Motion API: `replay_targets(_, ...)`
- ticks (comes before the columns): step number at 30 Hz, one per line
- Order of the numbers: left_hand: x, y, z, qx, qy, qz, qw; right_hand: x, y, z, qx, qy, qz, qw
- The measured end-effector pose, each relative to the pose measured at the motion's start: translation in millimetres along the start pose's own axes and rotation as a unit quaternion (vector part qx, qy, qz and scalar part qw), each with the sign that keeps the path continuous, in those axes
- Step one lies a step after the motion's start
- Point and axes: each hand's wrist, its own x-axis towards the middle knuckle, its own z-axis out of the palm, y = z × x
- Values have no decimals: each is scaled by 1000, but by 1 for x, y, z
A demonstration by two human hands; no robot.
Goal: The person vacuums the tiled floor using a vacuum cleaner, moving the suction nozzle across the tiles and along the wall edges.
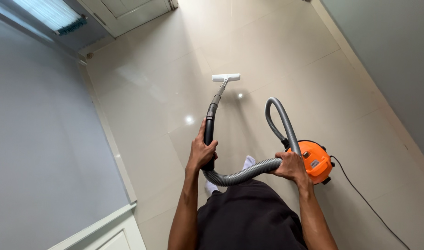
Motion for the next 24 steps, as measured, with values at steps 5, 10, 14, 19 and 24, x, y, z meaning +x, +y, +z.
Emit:
replay_targets(5,-11,-19,-25,-7,-26,-21,999,-27,-44,0,26,18,16,999)
replay_targets(10,-21,-42,-37,-3,-41,-23,999,-47,-66,15,23,51,14,998)
replay_targets(14,-28,-63,-40,8,-46,-12,999,-57,-74,27,18,38,47,998)
replay_targets(19,-16,-85,-35,-6,-54,-28,998,-62,-73,40,4,49,53,997)
replay_targets(24,17,-94,-25,-4,-13,-41,999,-61,-69,38,-28,21,89,995)
